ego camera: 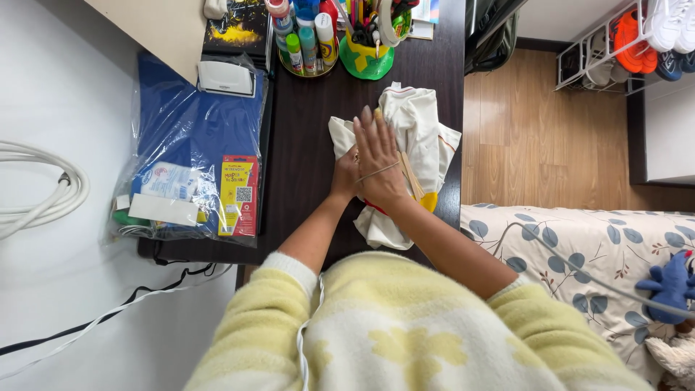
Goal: The person places a blue plastic bag on a desk, then unwraps a bundle of wooden sticks from a cloth. They wipe the sticks with the cloth, separate them, and re-bundle them with a rubber band. The person continues to adjust and re-bundle the sticks repeatedly.
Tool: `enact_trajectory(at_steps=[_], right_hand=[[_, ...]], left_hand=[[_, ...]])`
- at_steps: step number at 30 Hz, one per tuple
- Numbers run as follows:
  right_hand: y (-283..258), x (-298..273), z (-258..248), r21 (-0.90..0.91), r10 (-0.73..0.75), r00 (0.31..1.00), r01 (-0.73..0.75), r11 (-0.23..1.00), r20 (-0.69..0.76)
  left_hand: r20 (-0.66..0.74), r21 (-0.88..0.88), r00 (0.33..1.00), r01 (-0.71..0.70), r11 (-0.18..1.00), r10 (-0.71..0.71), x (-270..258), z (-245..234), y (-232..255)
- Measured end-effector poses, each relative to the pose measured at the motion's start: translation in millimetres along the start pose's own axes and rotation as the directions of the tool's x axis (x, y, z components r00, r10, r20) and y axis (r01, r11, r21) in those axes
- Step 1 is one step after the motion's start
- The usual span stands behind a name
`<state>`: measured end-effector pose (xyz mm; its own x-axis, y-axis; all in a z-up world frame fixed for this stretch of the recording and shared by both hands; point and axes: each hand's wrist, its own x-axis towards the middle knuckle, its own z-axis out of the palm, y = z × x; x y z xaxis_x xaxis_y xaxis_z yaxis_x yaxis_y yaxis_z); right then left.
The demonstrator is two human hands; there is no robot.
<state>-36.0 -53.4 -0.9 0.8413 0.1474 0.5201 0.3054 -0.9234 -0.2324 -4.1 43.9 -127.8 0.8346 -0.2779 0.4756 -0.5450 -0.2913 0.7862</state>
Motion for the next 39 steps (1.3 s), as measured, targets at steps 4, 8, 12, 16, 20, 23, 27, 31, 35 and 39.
enact_trajectory(at_steps=[4, 8, 12, 16, 20, 23, 27, 31, 35, 39], right_hand=[[1, -4, 2, 0.294, -0.03, 0.983, -0.025, 0.955, 0.182], [-8, -9, -8, 0.09, -0.037, 0.977, 0.019, 0.996, 0.211], [-1, -7, -27, 0.553, 0.227, 0.967, -0.252, 0.794, 0.114], [59, -77, 6, 0.066, 0.472, 0.869, -0.467, 0.882, -0.15], [95, -139, 50, -0.409, 0.59, 0.797, -0.5, 0.764, 0.129], [92, -123, 31, -0.275, 0.645, 0.735, -0.588, 0.76, 0.211], [33, -56, -39, 0.212, 0.692, 0.664, -0.747, 0.63, 0.283], [-1, -32, -64, 0.298, 0.621, 0.737, -0.676, 0.674, 0.266], [12, -49, -37, 0.235, 0.473, 0.858, -0.511, 0.827, 0.201], [-25, -28, -100, 0.415, 0.476, 0.797, -0.601, 0.683, 0.372]], left_hand=[[-0.042, 0.054, 0.995, -0.083, 0.995, 0.085, -6, 10, -15], [-0.089, 0.139, 0.97, -0.215, 0.967, 0.228, -7, 21, -28], [-0.127, 0.232, 0.913, -0.353, 0.906, 0.388, 6, 35, -37], [0.11, -0.191, 0.759, 0.65, 0.735, -0.642, 23, 9, 5], [0.084, -0.426, 0.684, 0.682, 0.595, -0.724, 42, -2, 36], [0.157, -0.543, 0.657, 0.681, 0.492, -0.737, 43, -1, 49], [0.307, -0.709, 0.638, 0.649, 0.277, -0.706, 44, 5, 73], [0.401, -0.772, 0.621, 0.625, 0.117, -0.673, 60, 3, 111], [0.418, -0.746, 0.576, 0.659, 0.096, -0.703, 56, 9, 84], [0.279, -0.683, 0.646, 0.654, 0.326, -0.711, 63, -12, 135]])
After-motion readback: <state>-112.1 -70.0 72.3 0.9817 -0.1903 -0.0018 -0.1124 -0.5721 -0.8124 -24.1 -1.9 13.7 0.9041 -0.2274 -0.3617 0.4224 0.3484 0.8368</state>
